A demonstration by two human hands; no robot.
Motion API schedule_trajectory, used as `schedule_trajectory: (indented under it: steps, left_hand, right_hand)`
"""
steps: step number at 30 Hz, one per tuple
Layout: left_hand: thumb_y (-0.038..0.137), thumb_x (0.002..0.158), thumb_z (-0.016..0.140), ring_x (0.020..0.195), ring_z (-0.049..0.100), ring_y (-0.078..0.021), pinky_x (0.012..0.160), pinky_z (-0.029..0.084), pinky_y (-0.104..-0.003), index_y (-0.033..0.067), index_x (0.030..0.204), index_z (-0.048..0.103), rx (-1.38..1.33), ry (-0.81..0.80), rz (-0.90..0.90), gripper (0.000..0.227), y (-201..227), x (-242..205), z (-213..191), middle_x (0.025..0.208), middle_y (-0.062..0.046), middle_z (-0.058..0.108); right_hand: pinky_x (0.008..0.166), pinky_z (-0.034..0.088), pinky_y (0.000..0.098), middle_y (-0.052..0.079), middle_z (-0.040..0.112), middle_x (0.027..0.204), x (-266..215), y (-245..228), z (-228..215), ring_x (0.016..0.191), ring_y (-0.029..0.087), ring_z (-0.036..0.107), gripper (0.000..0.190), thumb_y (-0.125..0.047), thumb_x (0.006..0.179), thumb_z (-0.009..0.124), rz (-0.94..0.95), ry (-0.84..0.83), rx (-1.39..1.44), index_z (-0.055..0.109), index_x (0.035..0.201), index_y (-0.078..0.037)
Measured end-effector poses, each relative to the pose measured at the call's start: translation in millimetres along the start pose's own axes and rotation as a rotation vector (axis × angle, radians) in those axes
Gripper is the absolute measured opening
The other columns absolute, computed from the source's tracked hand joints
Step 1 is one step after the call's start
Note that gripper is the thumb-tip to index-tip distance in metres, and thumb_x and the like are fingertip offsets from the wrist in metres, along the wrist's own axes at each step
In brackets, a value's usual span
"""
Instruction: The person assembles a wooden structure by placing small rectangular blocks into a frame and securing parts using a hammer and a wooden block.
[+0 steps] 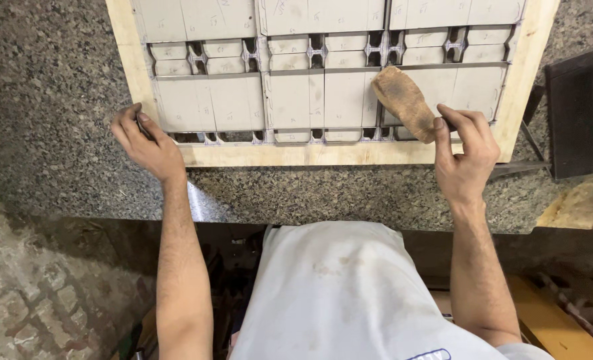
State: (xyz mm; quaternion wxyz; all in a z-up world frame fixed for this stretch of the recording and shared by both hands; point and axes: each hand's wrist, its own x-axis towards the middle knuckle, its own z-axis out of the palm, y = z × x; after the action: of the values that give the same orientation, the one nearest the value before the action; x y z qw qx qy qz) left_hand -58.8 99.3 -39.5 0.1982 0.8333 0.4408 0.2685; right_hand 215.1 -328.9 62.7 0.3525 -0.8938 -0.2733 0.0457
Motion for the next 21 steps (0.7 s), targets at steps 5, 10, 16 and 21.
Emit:
schedule_trajectory:
  steps: [5, 10, 16, 21]
  left_hand:
    - [0.011, 0.113, 0.049, 0.123, 0.064, -0.0306, 0.098, 0.059, -0.044, -0.0019, 0.124, 0.062, -0.019, 0.004, 0.006, 0.022, 1.6, 1.4, 0.1, 0.129, -0.014, 0.056]
    - [0.009, 0.113, 0.050, 0.124, 0.063, -0.0314, 0.101, 0.056, -0.045, -0.0028, 0.124, 0.062, -0.010, -0.007, -0.005, 0.021, 5.4, 0.6, -1.9, 0.129, -0.015, 0.055]
    - [0.009, 0.113, 0.049, 0.123, 0.064, -0.0306, 0.101, 0.057, -0.045, -0.0030, 0.125, 0.061, -0.020, -0.013, -0.017, 0.021, 5.8, 0.1, -1.1, 0.129, -0.014, 0.056]
    - [0.010, 0.113, 0.048, 0.124, 0.064, -0.0308, 0.096, 0.059, -0.044, -0.0001, 0.125, 0.062, 0.000, -0.009, -0.016, 0.021, 2.1, 0.7, 0.0, 0.132, -0.014, 0.056]
  right_hand:
    - [0.086, 0.057, 0.0329, 0.014, 0.070, 0.113, 1.9, -1.0, 0.9, 0.103, 0.023, 0.070, 0.016, -0.007, 0.113, 0.073, 0.011, -0.008, -0.011, 0.074, 0.127, 0.001]
    - [0.090, 0.059, 0.0353, 0.015, 0.068, 0.121, 6.7, 0.5, 0.9, 0.107, 0.024, 0.070, 0.029, -0.018, 0.112, 0.080, 0.002, -0.064, -0.067, 0.071, 0.134, -0.001]
    - [0.101, 0.047, 0.0501, 0.023, 0.055, 0.133, 8.7, -1.6, 13.4, 0.119, 0.037, 0.054, 0.073, -0.031, 0.089, 0.088, -0.180, -0.232, -0.332, 0.059, 0.149, 0.001]
    - [0.099, 0.047, 0.0460, 0.017, 0.060, 0.133, 8.5, 1.1, 15.5, 0.117, 0.032, 0.056, 0.059, -0.018, 0.099, 0.084, -0.172, -0.197, -0.345, 0.059, 0.150, -0.002]
